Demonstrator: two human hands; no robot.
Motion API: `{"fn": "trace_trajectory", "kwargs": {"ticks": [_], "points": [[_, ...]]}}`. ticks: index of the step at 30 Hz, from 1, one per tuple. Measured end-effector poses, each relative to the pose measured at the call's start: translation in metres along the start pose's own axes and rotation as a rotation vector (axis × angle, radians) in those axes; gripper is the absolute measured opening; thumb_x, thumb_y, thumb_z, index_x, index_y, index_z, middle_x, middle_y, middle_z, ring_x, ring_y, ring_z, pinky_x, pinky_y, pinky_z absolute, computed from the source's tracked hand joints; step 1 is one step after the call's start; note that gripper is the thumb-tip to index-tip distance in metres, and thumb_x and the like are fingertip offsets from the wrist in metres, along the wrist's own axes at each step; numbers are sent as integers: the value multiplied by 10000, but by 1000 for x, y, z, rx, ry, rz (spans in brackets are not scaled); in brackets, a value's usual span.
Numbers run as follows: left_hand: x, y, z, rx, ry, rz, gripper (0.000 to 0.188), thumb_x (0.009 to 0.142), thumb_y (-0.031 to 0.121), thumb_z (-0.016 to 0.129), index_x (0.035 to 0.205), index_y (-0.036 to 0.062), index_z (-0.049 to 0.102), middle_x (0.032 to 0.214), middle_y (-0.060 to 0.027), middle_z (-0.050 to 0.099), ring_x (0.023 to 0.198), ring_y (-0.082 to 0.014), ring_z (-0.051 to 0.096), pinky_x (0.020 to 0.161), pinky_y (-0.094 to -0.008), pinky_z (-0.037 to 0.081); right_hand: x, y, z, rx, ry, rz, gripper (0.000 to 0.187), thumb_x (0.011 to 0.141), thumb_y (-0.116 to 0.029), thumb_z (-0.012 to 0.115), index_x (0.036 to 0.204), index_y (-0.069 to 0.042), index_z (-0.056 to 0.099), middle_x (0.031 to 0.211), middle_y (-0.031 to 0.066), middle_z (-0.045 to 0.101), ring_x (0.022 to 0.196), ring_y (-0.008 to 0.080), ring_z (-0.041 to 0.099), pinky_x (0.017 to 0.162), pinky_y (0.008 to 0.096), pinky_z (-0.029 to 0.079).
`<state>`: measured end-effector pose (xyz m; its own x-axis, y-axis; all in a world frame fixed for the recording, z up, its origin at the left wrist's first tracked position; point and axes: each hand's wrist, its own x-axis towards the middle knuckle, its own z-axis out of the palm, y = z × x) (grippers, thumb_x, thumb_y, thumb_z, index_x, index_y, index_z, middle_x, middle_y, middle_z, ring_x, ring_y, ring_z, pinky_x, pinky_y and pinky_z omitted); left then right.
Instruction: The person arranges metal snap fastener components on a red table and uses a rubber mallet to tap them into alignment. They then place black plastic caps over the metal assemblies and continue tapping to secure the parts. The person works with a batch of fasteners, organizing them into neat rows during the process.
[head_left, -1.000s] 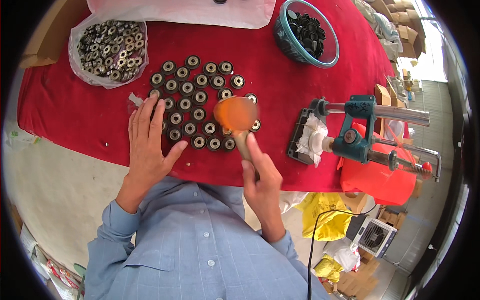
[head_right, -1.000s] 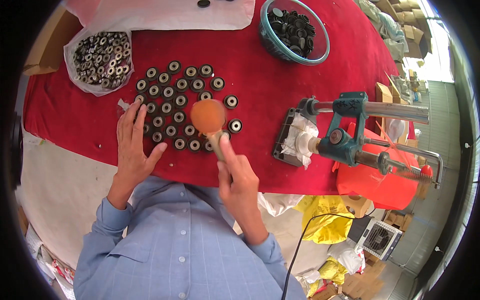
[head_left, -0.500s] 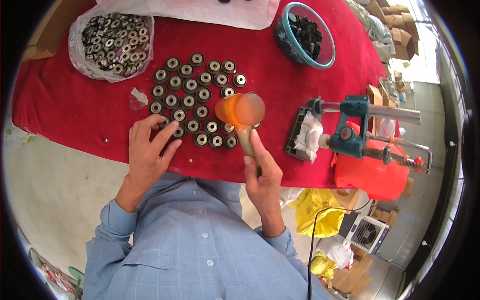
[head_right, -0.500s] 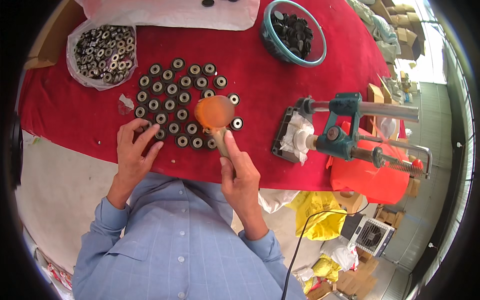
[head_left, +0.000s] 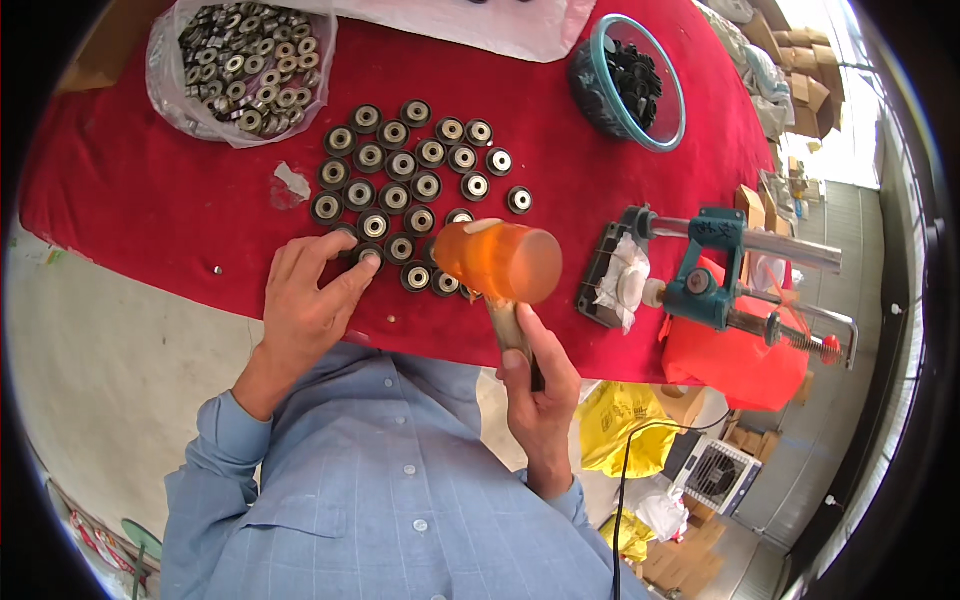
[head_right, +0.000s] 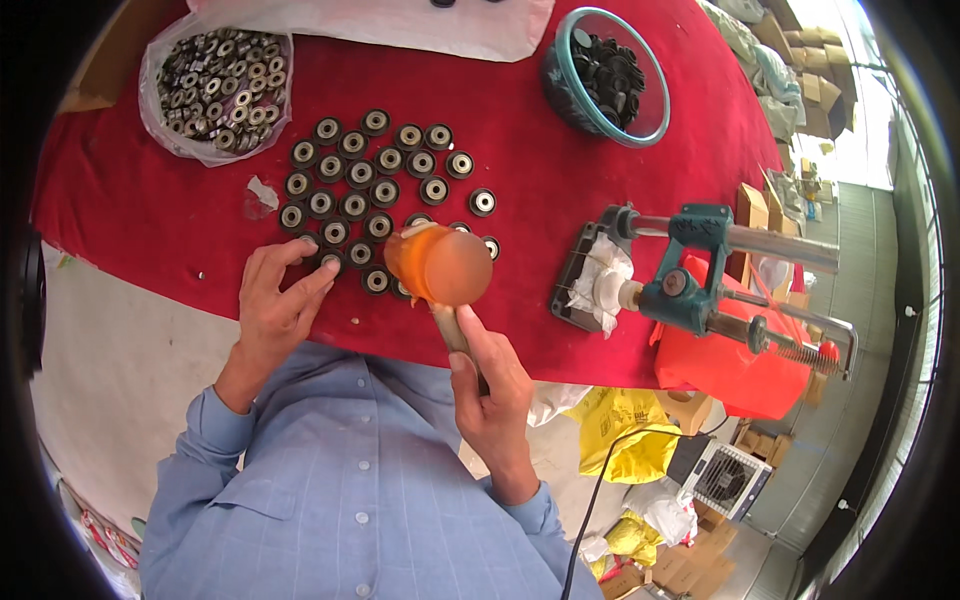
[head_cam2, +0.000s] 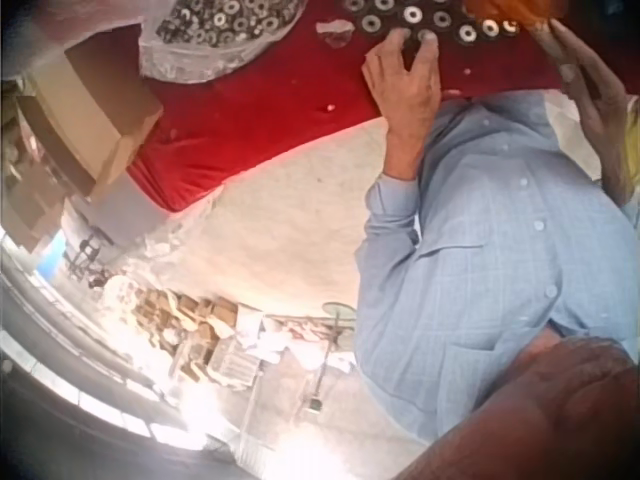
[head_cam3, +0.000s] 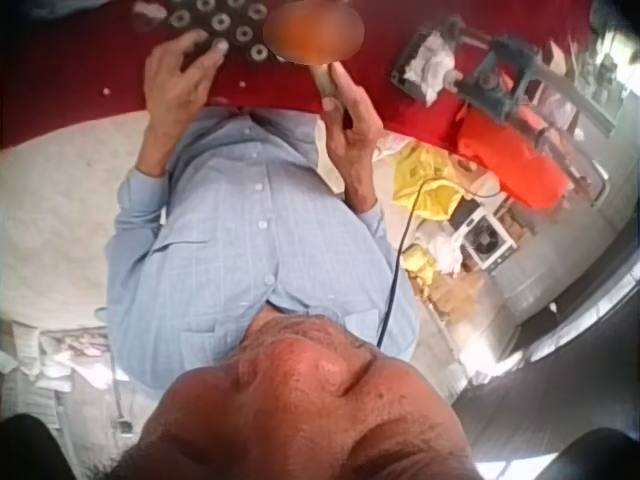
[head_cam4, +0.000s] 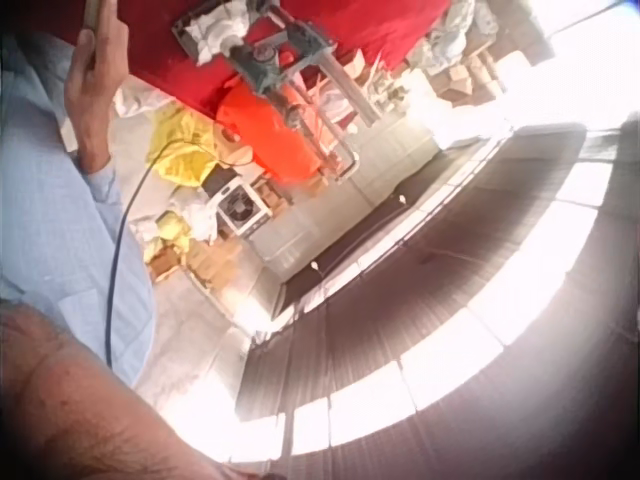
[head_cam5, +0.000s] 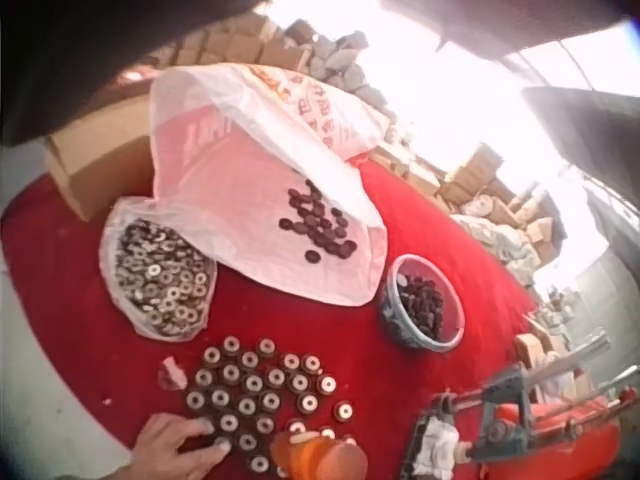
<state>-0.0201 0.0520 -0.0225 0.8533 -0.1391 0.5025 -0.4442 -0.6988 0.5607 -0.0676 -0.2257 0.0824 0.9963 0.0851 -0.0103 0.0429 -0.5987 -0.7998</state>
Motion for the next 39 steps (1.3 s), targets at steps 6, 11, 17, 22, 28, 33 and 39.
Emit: {"fn": "trace_trajectory", "kwargs": {"ticks": [6,11,17,22,28,33,39], "points": [[3,2,0,-13,-4,-12,434,802,17,884,1214,138,817,1233,-112,702,1022,-309,661,839,-427,532,12,3,21,-139,18,-105,613,938,114,696,1526,-56,652,996,135,717,850,235,691,769,339,556],[2,2,0,-16,-8,-16,435,799,11,885,1211,136,819,1232,-116,703,1016,-311,661,836,-427,533,13,9,15,-67,78,-53,576,964,96,692,1522,-37,650,989,115,712,820,205,658,754,328,546],[3,2,-1,-2,2,-25,435,792,4,884,1202,135,820,1235,-122,702,1018,-310,661,836,-426,532,-26,1,-12,-24,138,-139,383,996,31,684,1377,77,668,991,197,725,814,272,697,740,346,556],[4,3,-1,-21,-2,-26,426,792,4,883,1194,129,821,1231,-120,703,1012,-307,662,836,-425,534,-25,10,9,-148,36,-61,612,937,125,698,1517,-67,660,969,139,698,809,223,667,705,329,533],[3,3,-1,-22,13,-46,430,793,5,882,1198,132,819,1228,-115,706,1010,-303,663,838,-425,535,-31,3,-5,-84,83,28,494,975,92,680,1459,-9,675,1020,177,725,846,259,690,752,360,552],[1,2,0,-25,14,-45,444,791,8,886,1210,138,817,1229,-107,704,1002,-300,663,837,-425,535,-30,-15,0,-42,46,-161,360,1019,16,699,1379,32,693,1110,229,752,959,347,741,834,375,584],[4,3,-1,-34,3,-50,446,790,10,890,1210,139,816,1223,-104,707,991,-298,661,826,-421,529,-29,-3,9,-232,4,-88,447,1004,75,664,1447,21,666,1061,146,737,784,164,664,715,288,512]]}}
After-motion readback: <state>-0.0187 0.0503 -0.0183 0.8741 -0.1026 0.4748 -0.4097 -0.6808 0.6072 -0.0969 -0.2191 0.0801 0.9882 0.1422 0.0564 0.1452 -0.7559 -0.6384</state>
